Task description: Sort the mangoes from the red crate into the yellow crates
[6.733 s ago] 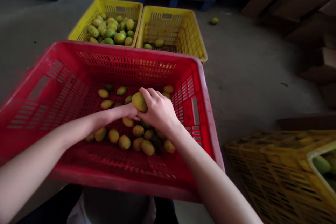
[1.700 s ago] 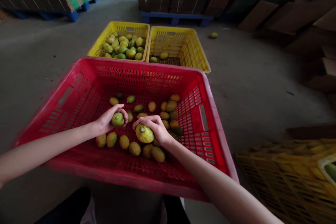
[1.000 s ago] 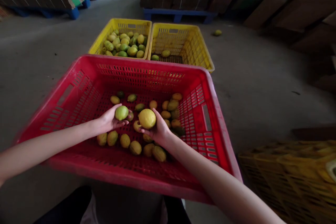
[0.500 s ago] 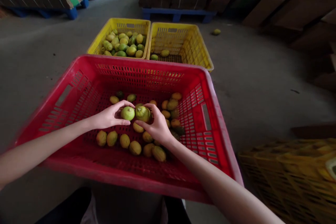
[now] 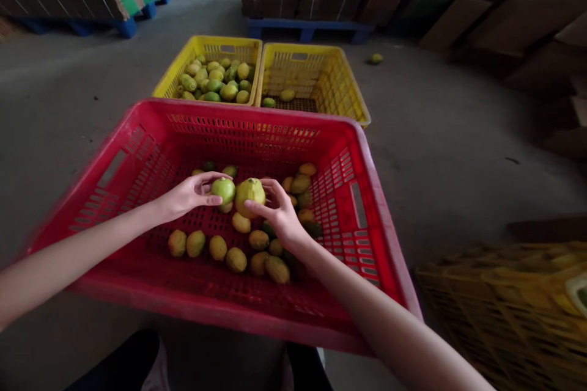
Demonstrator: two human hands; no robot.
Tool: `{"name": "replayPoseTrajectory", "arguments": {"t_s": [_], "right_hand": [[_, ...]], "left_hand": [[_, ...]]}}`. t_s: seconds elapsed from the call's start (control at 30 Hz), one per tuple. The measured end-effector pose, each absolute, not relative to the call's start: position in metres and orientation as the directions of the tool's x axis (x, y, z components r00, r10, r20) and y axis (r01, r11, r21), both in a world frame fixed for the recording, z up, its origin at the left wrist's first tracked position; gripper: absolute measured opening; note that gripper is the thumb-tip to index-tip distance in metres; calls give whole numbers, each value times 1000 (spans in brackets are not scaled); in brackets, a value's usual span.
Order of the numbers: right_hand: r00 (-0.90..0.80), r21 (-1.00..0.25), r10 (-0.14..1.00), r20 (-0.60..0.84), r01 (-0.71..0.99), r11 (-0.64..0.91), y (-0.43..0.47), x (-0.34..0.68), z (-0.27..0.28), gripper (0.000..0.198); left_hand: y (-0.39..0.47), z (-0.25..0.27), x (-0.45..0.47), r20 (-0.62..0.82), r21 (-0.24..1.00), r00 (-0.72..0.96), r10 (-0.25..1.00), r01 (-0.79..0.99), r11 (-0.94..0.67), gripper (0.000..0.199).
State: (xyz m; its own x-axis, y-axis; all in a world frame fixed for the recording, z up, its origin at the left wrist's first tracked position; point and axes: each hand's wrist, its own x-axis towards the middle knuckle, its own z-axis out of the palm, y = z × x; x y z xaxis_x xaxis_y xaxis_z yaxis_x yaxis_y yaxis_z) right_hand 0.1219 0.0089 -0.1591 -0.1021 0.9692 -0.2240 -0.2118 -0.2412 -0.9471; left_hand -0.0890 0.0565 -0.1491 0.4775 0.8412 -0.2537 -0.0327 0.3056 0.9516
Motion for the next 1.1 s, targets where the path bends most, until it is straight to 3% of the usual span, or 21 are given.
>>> {"name": "replayPoseTrajectory", "arguments": {"t_s": [0.13, 0.33, 0.43, 0.57, 0.67, 0.77, 0.9, 1.0, 1.1], "right_hand": [[-196, -833, 927, -319, -408, -373, 12, 124, -156, 34], [-255, -708, 868, -425, -503, -495, 16, 127, -156, 24], [-300, -666, 830, -470, -496, -556, 16, 125, -158, 21], [-304, -669, 813, -497, -462, -582, 13, 118, -157, 22], [-309, -598, 753, -581, -466, -652, 14, 116, -154, 24], [-303, -496, 688, -659, -513, -701, 20, 122, -149, 38], [-211, -464, 713, -669, -631, -622, 28, 136, -141, 40], [-156, -445, 703, -694, -676, -588, 30, 142, -136, 35], [-137, -449, 696, -705, -674, -587, 28, 142, -133, 33]], "left_hand": [[57, -150, -91, -348, 860, 467, 813, -185, 475, 40], [58, -148, -91, -491, 707, 446, 748, -297, 641, 12], [56, -149, -90, -513, 704, 461, 724, -258, 662, 13], [54, -155, -89, -488, 735, 525, 697, -184, 653, 33], [53, -159, -90, -498, 733, 559, 663, -138, 666, 43], [51, -164, -88, -551, 737, 551, 627, -32, 676, 42], [40, -178, -86, -634, 760, 503, 587, 268, 591, 30], [25, -190, -86, -686, 726, 510, 518, 516, 454, 33], [12, -194, -83, -643, 732, 494, 584, 621, 280, 41]]}}
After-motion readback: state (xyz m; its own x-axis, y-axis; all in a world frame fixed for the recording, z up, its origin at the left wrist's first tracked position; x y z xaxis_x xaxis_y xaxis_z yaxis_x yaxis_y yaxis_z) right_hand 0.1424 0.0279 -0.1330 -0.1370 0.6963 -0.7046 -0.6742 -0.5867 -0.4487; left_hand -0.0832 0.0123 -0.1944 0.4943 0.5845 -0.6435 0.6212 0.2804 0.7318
